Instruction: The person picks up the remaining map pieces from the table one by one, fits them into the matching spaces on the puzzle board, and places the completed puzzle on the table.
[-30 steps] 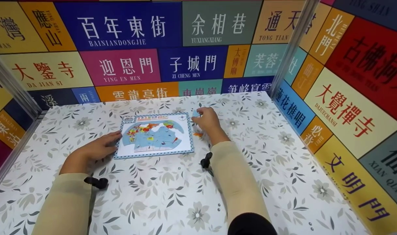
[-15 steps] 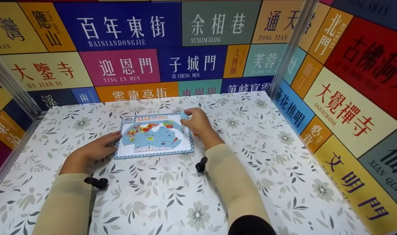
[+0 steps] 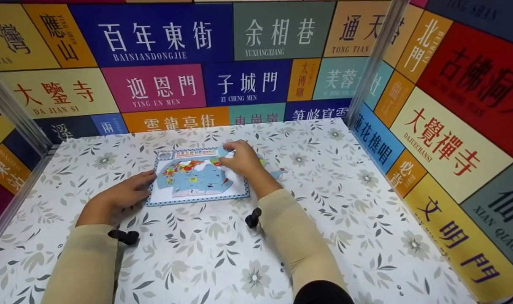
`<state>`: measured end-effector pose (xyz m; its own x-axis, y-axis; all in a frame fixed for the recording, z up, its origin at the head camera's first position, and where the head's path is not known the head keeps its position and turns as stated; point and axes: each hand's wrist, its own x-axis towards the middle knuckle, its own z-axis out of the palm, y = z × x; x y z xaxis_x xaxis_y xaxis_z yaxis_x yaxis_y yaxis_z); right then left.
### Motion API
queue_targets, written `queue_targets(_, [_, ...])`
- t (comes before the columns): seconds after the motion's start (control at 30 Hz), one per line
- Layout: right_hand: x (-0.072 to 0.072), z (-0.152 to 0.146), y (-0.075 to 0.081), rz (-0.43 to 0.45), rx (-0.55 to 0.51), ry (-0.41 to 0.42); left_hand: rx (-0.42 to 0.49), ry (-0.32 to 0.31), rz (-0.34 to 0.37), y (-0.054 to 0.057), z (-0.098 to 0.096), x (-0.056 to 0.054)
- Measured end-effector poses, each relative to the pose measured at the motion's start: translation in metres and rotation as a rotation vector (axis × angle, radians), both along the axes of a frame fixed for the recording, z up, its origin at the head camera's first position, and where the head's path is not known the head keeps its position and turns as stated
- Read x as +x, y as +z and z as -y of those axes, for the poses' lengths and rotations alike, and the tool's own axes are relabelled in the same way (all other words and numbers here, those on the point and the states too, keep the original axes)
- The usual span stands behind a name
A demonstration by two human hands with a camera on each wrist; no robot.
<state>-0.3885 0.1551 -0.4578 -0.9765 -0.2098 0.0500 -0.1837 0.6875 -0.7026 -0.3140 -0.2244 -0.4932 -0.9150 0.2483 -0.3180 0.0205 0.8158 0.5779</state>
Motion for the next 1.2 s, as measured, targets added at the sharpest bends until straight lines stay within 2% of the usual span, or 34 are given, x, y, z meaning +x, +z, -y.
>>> queue_targets(0.53, [0.024,0.04,0.009,-0.024,-0.04,0.163,-0.002,0.003,-0.003,-0.002,0.0,-0.001])
queue_targets(0.77, [0.03,0.052,0.005,-0.02,-0.062,0.23,-0.008,0.003,-0.006,-0.002,0.001,0.0])
queue_targets(1.0, [0.034,0.07,0.004,-0.029,-0.048,0.255,-0.01,0.009,0.001,-0.002,0.001,0.0])
queue_targets(1.2, [0.039,0.085,0.003,-0.036,-0.035,0.317,-0.011,-0.001,-0.005,-0.003,0.0,-0.002])
